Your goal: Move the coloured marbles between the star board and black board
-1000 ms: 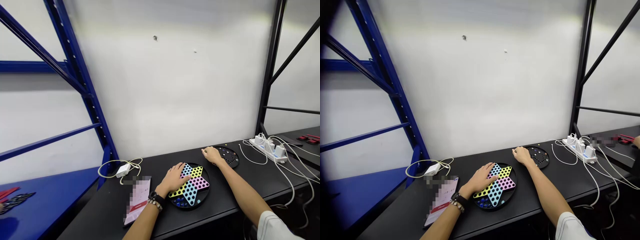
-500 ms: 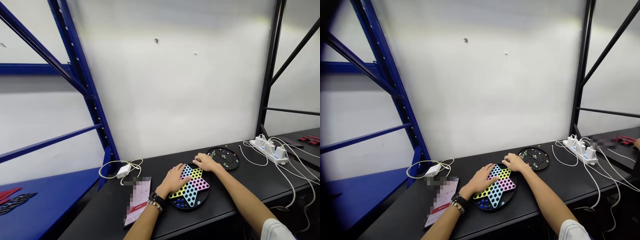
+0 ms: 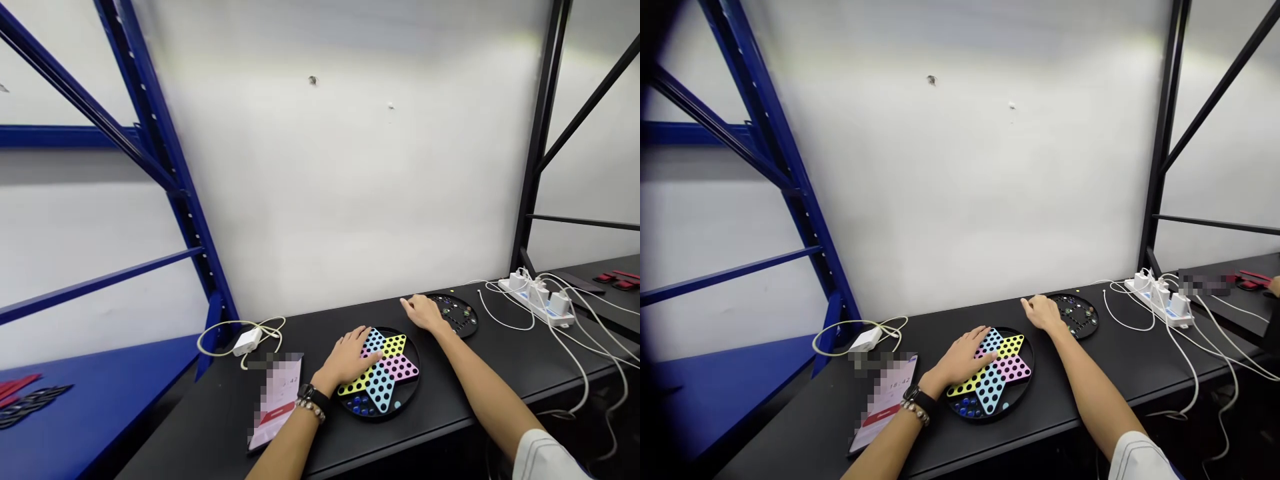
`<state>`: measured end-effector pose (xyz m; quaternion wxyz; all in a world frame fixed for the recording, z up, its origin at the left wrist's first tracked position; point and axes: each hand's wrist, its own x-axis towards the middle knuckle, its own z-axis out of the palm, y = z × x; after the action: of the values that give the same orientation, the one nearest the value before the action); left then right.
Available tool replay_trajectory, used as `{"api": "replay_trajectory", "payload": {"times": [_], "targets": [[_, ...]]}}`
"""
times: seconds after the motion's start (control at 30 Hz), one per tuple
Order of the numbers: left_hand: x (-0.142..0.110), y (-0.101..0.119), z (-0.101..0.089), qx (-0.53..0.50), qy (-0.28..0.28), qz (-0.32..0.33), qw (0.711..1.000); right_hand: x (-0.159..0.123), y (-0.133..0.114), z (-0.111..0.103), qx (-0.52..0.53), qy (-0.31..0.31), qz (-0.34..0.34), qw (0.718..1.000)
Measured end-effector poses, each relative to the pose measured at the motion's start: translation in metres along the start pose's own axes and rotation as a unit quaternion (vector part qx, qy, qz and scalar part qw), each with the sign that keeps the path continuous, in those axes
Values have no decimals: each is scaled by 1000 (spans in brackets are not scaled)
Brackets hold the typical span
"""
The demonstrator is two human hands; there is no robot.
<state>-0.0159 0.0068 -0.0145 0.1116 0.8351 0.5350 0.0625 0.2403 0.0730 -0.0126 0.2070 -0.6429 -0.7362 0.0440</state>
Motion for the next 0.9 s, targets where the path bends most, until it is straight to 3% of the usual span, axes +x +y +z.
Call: {"api": "replay_trajectory", "payload": {"times": [0.13, 0.23, 0.33, 0.47, 0.63, 0.77, 0.9], "targets": [[-4, 10, -8, 22, 49, -18, 998, 4, 37, -10, -30, 9, 68, 997], [-6, 16, -14, 46, 82, -37, 995, 5, 45, -9, 1, 24, 85, 996], [-5, 15, -16, 37, 57, -24, 997, 4, 31, -2, 68, -1, 31, 997], [1, 6, -13, 3, 6, 3, 1000, -4, -5, 13, 116, -41, -102, 987], [4, -2, -9, -18, -33, 24, 999, -13, -37, 25, 65, -71, -226, 969], [2, -2, -12, -8, 21, -16, 1000, -12, -40, 22, 33, -41, -223, 973], [1, -3, -14, 7, 62, -48, 997, -8, -29, 20, 107, -43, -186, 976]]}}
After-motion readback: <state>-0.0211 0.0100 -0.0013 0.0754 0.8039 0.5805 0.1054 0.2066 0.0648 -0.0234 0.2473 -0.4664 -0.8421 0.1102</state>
